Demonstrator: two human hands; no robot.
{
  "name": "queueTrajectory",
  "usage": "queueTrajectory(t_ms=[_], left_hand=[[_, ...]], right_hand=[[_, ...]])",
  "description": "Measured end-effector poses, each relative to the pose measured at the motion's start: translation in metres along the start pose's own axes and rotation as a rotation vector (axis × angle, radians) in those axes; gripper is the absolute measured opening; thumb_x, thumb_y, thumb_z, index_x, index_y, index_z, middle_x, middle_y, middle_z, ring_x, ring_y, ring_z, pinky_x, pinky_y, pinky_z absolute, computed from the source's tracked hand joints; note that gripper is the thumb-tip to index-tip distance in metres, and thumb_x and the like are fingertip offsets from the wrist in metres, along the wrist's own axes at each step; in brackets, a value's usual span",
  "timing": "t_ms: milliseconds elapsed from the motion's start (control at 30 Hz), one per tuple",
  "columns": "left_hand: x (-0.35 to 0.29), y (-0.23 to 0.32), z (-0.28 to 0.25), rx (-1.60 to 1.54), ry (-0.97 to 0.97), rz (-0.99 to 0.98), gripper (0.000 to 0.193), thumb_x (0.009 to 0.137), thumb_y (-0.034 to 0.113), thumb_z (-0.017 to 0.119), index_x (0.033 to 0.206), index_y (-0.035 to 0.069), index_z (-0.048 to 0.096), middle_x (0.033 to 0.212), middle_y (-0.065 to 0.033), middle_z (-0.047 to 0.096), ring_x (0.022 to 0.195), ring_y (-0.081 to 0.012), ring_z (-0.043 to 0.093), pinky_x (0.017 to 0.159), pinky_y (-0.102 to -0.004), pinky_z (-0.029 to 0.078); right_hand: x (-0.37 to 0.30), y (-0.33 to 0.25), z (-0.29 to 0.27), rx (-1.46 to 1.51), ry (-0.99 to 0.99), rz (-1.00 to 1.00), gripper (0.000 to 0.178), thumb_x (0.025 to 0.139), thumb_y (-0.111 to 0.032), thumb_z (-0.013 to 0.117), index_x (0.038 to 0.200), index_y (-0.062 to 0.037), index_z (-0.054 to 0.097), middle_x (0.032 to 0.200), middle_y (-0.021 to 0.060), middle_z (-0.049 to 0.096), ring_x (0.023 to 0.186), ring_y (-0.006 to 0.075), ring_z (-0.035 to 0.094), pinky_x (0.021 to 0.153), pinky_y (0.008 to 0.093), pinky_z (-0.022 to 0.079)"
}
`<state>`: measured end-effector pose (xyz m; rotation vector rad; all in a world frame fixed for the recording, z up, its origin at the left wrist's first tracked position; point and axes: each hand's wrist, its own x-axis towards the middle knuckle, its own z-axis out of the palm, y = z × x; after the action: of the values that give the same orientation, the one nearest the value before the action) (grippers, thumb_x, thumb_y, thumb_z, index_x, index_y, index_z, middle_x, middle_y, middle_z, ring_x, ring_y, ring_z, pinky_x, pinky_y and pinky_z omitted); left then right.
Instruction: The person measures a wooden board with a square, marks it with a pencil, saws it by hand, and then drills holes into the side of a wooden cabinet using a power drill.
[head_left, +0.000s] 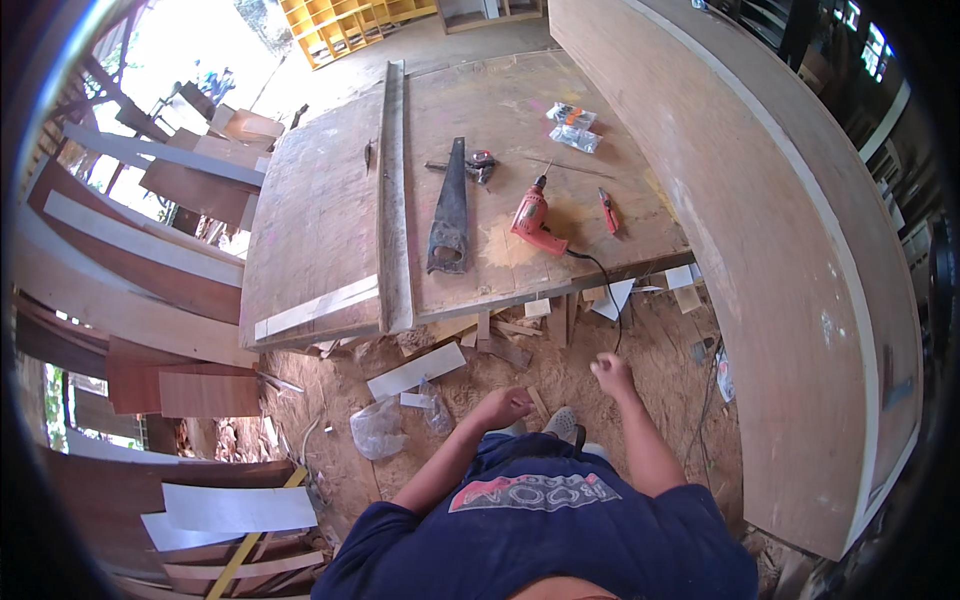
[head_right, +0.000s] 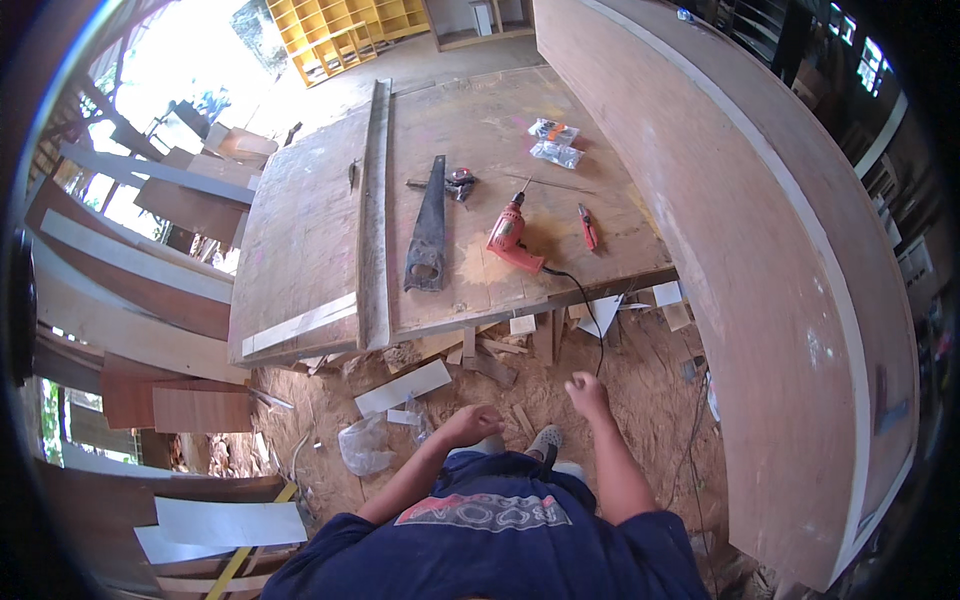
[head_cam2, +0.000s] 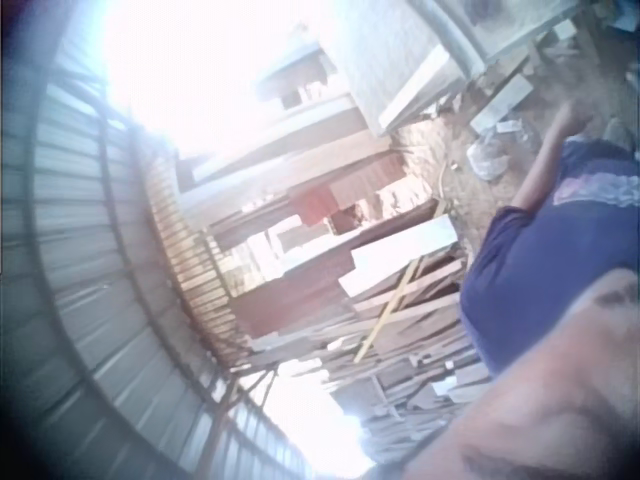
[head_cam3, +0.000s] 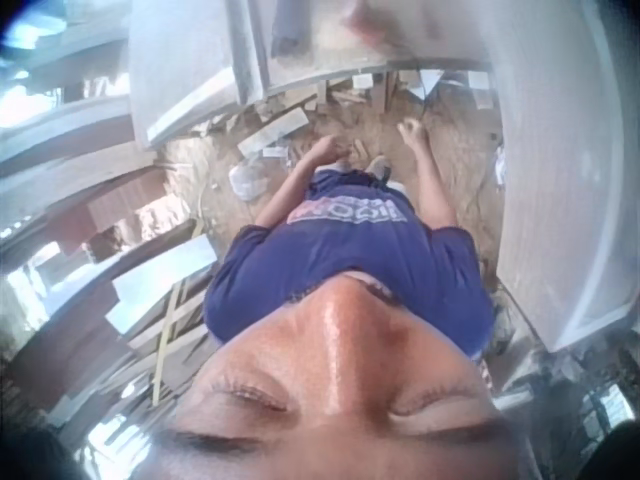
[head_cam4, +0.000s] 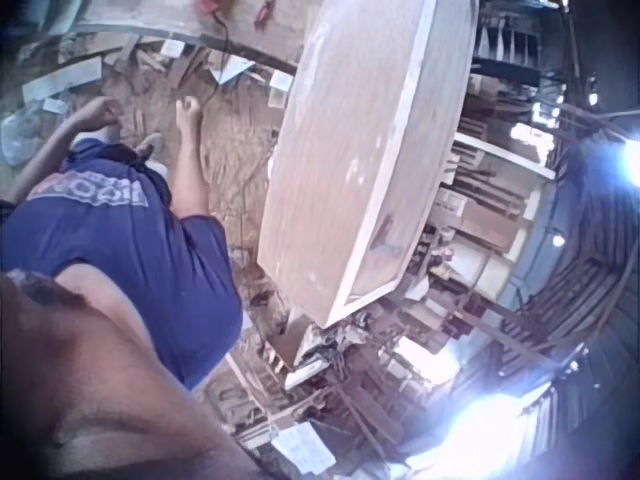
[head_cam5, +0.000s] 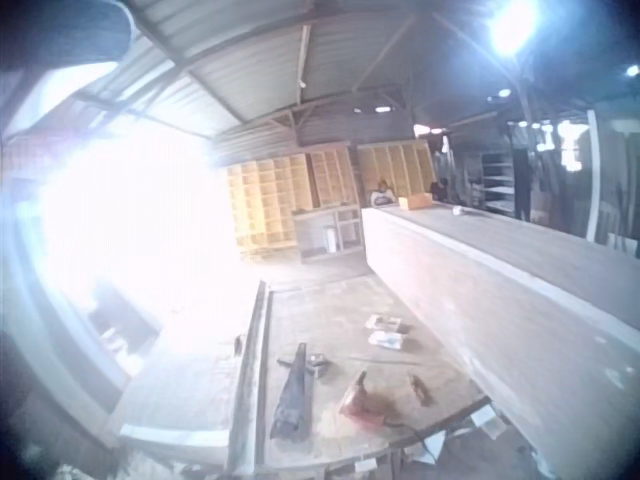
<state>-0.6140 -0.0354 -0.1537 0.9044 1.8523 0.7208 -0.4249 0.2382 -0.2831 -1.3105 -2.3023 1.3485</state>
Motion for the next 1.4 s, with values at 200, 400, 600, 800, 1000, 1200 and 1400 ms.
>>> queueTrajectory(t_ms=[200, 400, 600, 800, 1000, 1200, 1400], left_hand=[[0.05, 0.074, -0.081, -0.198, -0.68, 0.332, 0.025, 0.098, 0.019, 0.077, 0.117, 0.004, 0.077, 0.128, -0.0138, 0.073, 0.125, -0.0262, 0.066, 0.112, -0.0411, 0.047], [0.134, 0.091, -0.132, -0.271, -0.945, 0.556, 0.017, 0.098, 0.013, 0.074, 0.109, 0.0, 0.077, 0.133, -0.0157, 0.069, 0.133, -0.0312, 0.06, 0.114, -0.0439, 0.045], [0.198, 0.082, -0.162, -0.332, -0.879, 0.43, 0.016, 0.108, 0.019, 0.063, 0.115, 0.004, 0.065, 0.111, -0.0036, 0.066, 0.108, -0.0169, 0.06, 0.096, -0.0349, 0.047], [0.25, 0.072, -0.183, -0.613, -0.759, 0.275, 0.02, 0.11, 0.024, 0.062, 0.112, 0.005, 0.064, 0.107, 0.0024, 0.062, 0.103, -0.0085, 0.056, 0.093, -0.0289, 0.046], [0.3, 0.083, -0.222, -0.02, -0.852, 0.149, 0.031, 0.11, 0.025, 0.06, 0.132, 0.004, 0.067, 0.119, -0.0082, 0.071, 0.114, -0.0179, 0.066, 0.103, -0.035, 0.05], [0.288, 0.151, -0.157, -1.155, -0.78, -0.226, 0.071, 0.109, 0.061, 0.041, 0.148, 0.003, 0.054, 0.143, -0.0205, 0.062, 0.133, -0.0357, 0.06, 0.118, -0.0517, 0.043], [0.185, 0.254, 0.017, -1.096, -1.088, -0.059, 0.079, 0.106, 0.072, 0.037, 0.139, 0.003, 0.056, 0.132, -0.0224, 0.063, 0.123, -0.0392, 0.061, 0.104, -0.0543, 0.051]], right_hand=[[0.143, -0.166, -0.012, 0.049, 0.043, -0.161, 0.041, 0.088, -0.026, 0.081, 0.122, -0.005, 0.072, 0.104, 0.0143, 0.076, 0.096, 0.0288, 0.073, 0.088, 0.0399, 0.058], [0.205, -0.206, 0.014, -0.229, 0.122, -0.274, 0.051, 0.082, -0.02, 0.08, 0.129, -0.0061, 0.065, 0.129, 0.017, 0.069, 0.126, 0.0398, 0.061, 0.113, 0.0508, 0.044], [0.271, -0.217, 0.057, -0.605, 0.084, -0.264, 0.058, 0.088, -0.008, 0.07, 0.142, -0.0019, 0.05, 0.134, 0.0278, 0.061, 0.129, 0.0439, 0.057, 0.113, 0.052, 0.046], [0.285, -0.265, 0.049, -0.609, -0.093, -0.178, 0.066, 0.082, -0.012, 0.073, 0.141, -0.0011, 0.046, 0.12, 0.0259, 0.069, 0.118, 0.0417, 0.067, 0.101, 0.0501, 0.054], [0.216, -0.309, -0.046, -0.408, -0.103, -0.021, 0.055, 0.076, -0.031, 0.08, 0.125, -0.0107, 0.066, 0.098, 0.0198, 0.077, 0.096, 0.0357, 0.076, 0.088, 0.0469, 0.06], [0.029, -0.271, -0.112, -0.057, 0.3, 0.039, 0.053, 0.078, -0.039, 0.084, 0.121, -0.0116, 0.071, 0.101, 0.0159, 0.078, 0.096, 0.0364, 0.076, 0.086, 0.0458, 0.06], [-0.173, -0.205, -0.13, 0.255, 0.475, 0.158, 0.051, 0.078, -0.024, 0.084, 0.125, -0.0101, 0.07, 0.11, 0.0163, 0.078, 0.099, 0.031, 0.077, 0.09, 0.0365, 0.059]])
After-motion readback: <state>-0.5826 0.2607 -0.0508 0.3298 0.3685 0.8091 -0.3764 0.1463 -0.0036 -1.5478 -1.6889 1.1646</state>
